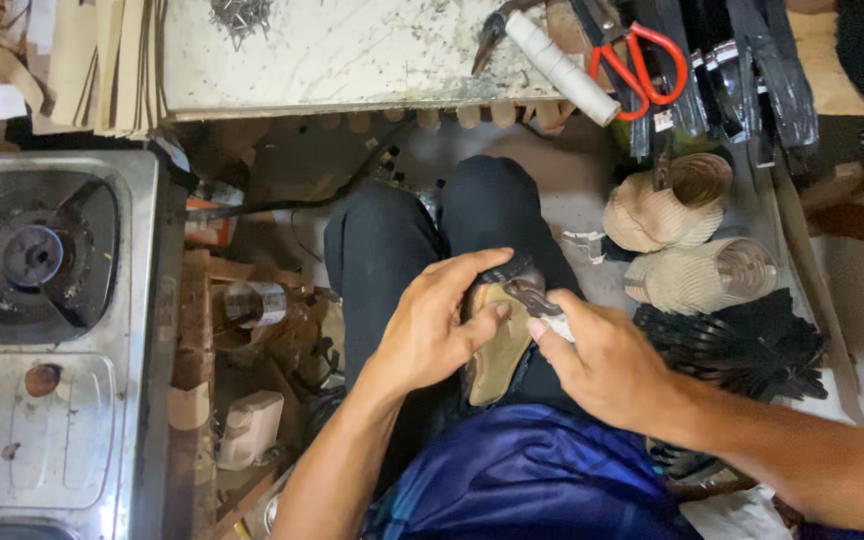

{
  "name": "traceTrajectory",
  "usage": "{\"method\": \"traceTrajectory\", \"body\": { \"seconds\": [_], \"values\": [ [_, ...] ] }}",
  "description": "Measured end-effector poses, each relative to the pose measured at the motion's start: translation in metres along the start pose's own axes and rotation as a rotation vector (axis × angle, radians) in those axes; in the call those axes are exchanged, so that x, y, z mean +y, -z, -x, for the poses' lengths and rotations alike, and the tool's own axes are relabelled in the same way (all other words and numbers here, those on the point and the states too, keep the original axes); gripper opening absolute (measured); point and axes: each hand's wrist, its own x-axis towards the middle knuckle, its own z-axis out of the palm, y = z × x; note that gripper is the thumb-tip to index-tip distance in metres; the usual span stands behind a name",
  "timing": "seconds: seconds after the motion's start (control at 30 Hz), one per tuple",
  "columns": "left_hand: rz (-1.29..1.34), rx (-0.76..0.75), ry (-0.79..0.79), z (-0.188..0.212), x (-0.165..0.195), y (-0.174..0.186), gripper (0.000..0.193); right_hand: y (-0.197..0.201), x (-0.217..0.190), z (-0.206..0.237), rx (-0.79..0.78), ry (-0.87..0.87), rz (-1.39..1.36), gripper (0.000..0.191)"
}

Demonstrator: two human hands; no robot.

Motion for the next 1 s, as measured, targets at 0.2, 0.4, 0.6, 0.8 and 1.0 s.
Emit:
{"method": "traceTrajectory", "body": {
  "seconds": [0.2, 0.4, 0.6, 0.8, 1.0],
  "values": [
    [-0.024, -0.060, -0.008, -0.005, 0.001, 0.002, 0.052, 0.011, -0.003, -0.001, -0.368, -0.482, -0.240, 0.024],
    [-0.054, -0.266, 0.273, -0.006, 0.000, 0.002, 0.058, 0.037, -0.008, -0.018, -0.597, -0.594, -0.124, 0.042],
    [0.525, -0.319, 0.292, -0.020, -0.023, 0.011, 0.029, 0.033, -0.022, -0.014, -0.573, -0.535, -0.057, 0.030],
    [0.022, -0.169, 0.205, -0.008, -0.004, 0.007, 0.024, 0.031, -0.017, -0.010, -0.527, -0.444, -0.207, 0.033],
    [-0.111, -0.104, 0.100, -0.005, 0.011, 0.006, 0.029, 0.019, 0.017, 0.013, -0.367, -0.460, -0.354, 0.030]
  ]
}}
